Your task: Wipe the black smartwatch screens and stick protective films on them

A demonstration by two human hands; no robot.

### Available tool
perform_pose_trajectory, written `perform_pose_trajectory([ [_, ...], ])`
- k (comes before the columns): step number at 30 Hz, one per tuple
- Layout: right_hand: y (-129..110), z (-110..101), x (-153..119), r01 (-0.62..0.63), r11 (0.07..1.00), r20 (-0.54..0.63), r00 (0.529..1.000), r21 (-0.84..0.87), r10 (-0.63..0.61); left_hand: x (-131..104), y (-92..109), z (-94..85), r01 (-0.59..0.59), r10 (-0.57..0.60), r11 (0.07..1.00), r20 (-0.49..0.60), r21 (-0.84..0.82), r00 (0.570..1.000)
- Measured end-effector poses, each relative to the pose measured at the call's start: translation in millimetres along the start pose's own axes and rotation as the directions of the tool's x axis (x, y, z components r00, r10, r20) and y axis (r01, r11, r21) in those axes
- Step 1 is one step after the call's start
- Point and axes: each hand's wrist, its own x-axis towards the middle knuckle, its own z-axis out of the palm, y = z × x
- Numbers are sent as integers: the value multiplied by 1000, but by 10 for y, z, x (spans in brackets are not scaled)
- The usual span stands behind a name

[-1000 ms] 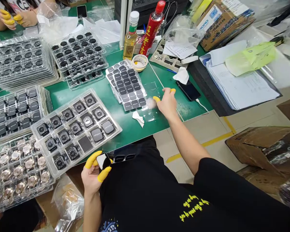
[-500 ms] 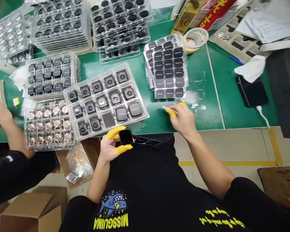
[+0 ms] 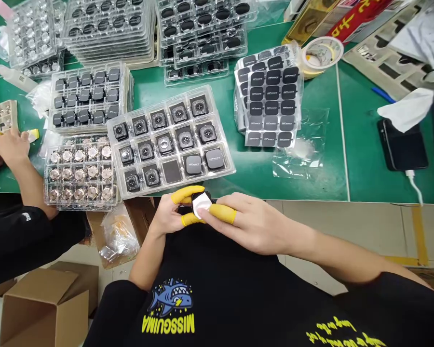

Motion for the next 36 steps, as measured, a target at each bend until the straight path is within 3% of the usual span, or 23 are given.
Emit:
perform_pose_trajectory([
  [4,83,22,86,56,993,4,998,-100,-56,-14,-30,-3,28,-28,1000,-59,-11,998],
  [9,230,2,98,-11,975,-10,1000,-223,9,-27,-51,46,17,-38,990,-152,-139,988],
  [12,237,-118,-9,-183,965,-75,982,-186,172,-60,-27,42,67,-110,973,-194,-219,975],
  [14,180,-217,-77,-351,927,-158,930,-128,331,-69,-8,29,100,-144,968,-183,-230,972],
  [16,104,-280,-112,-430,899,-207,889,-77,408,-59,4,15,88,-123,972,-152,-218,981],
  [18,45,-284,-107,-371,928,-199,912,-33,358,-40,10,6,49,-76,979,-132,-197,988],
  [20,22,-248,-75,-235,972,-166,958,16,234,-23,15,0,24,-48,985,-133,-171,990],
  [24,55,-197,6,-31,999,-47,998,30,32,-6,46,-16,45,-59,990,-107,-134,993],
  [30,134,-214,104,178,983,92,979,32,-181,30,129,-92,-41,40,996,-15,-76,999],
  [33,162,-184,169,222,975,120,968,0,-221,37,154,-130,-83,83,996,3,-39,997],
  [36,201,-141,250,239,970,107,966,-39,-234,28,141,-137,-53,53,999,6,-11,999],
])
